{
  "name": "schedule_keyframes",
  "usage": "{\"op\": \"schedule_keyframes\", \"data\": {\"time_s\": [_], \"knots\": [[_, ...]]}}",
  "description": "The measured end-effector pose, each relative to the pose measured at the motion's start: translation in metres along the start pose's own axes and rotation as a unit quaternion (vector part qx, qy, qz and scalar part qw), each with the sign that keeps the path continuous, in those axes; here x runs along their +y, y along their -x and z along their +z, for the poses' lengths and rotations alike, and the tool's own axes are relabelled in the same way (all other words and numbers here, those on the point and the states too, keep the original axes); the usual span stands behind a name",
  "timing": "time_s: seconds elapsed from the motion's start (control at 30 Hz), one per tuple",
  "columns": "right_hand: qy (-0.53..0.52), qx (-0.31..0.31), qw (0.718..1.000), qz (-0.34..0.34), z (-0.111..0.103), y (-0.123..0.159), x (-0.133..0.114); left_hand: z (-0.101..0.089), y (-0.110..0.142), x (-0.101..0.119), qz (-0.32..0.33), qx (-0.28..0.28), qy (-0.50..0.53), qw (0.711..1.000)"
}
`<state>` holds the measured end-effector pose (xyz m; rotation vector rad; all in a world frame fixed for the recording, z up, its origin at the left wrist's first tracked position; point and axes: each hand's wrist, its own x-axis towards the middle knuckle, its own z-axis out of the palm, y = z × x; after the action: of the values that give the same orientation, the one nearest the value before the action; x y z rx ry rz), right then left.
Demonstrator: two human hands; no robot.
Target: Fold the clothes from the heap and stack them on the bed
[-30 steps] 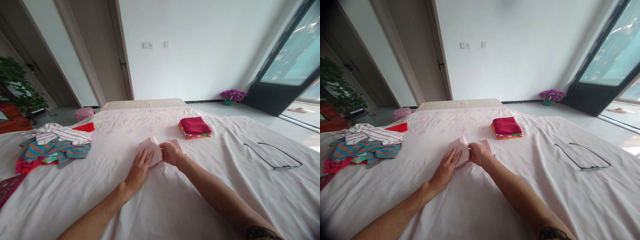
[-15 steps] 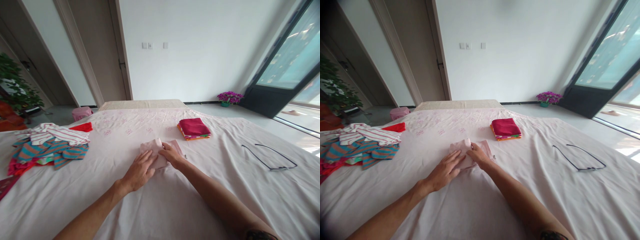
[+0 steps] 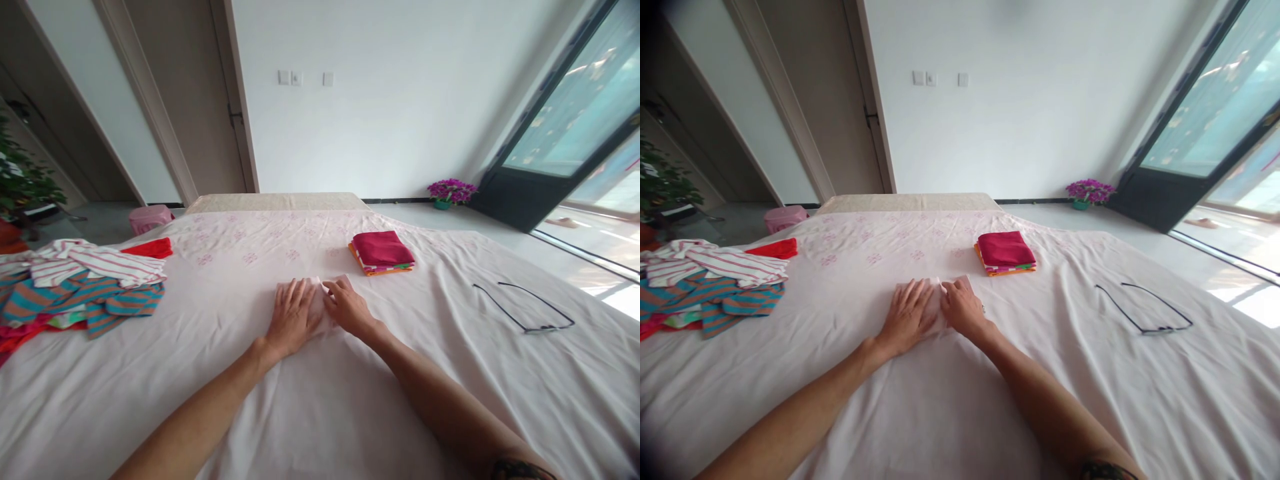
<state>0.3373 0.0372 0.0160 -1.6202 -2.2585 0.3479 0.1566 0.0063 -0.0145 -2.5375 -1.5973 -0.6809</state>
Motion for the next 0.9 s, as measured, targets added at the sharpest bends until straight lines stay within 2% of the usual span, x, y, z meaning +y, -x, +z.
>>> {"op": "schedule_keyframes", "data": {"time_s": [0.07,0.13,0.23,0.33,0.47,0.6,0.9], "knots": [[0.001,0.018,1.000,-0.011,0.002,0.000,0.003,-0.011,0.003,-0.011,0.027,-0.012,0.042,0.999],[-0.010,0.048,0.998,-0.045,0.002,0.001,0.005,-0.026,0.011,-0.021,0.045,0.001,0.079,0.996],[-0.042,0.081,0.985,-0.147,-0.002,0.002,0.003,-0.046,0.032,-0.026,0.053,0.028,0.092,0.994],[-0.069,0.057,0.966,-0.244,-0.008,0.005,-0.002,-0.056,0.053,-0.021,0.034,0.022,0.075,0.996],[-0.057,-0.006,0.948,-0.312,-0.014,0.011,-0.012,-0.052,0.064,-0.012,-0.001,0.019,0.064,0.998],[-0.026,-0.037,0.938,-0.343,-0.014,0.017,-0.019,-0.046,0.061,-0.011,-0.015,0.017,0.070,0.997],[0.017,0.016,0.942,-0.334,0.004,0.018,-0.021,-0.046,0.060,-0.006,-0.007,0.020,0.039,0.999]]}}
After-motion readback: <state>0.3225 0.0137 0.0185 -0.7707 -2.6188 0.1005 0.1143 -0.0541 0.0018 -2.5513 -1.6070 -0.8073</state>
